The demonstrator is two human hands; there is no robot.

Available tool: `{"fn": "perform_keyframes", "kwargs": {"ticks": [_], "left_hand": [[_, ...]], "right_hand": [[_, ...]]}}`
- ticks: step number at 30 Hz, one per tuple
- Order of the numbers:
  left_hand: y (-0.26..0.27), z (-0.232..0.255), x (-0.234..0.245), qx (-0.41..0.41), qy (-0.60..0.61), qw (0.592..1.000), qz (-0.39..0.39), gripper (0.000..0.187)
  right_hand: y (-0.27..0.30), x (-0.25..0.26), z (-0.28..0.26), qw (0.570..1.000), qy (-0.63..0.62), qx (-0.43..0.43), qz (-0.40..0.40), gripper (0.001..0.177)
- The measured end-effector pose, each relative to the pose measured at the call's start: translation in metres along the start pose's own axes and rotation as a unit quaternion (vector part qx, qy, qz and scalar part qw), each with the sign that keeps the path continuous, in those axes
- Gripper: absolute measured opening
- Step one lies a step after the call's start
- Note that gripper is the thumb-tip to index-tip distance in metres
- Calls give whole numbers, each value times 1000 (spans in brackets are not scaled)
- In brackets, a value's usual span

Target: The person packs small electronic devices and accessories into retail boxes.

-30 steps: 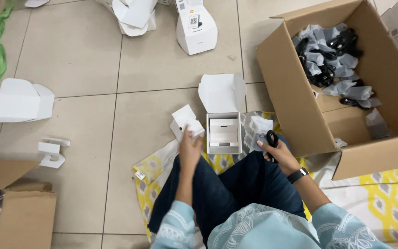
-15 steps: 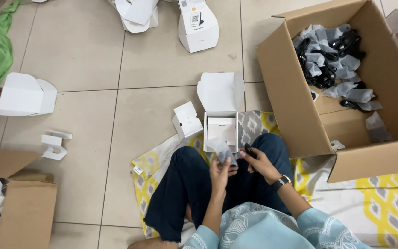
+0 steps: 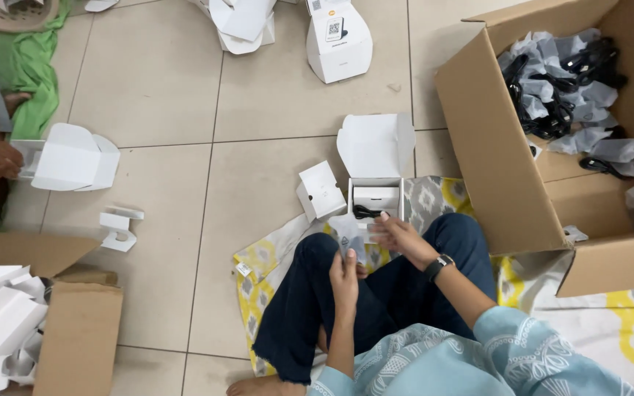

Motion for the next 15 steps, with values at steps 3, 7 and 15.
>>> {"fn": "perform_keyframes", "kwargs": {"ticks": [3,7,15], "left_hand": [[10,-11,-26,-27,-108,989,-102,37],[34,38,-56,-207,-204,937,-192,73],[49,94,-68,-202,-385,892,-122,87]], "right_hand": [[16,3,23,999,-13,-23,-37,52],[3,34,36,999,32,27,13,46],[40,21,21,999,37,35,9,36]]}}
Point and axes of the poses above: each hand's wrist, its own y-axis away from the middle knuckle, its own x-axis out of the back of the hand, z = x × y, the point moved 3 cm from there along -y, towards the middle knuckle, and after that the axes turned 9 degrees about z, right-handed, at the moved point
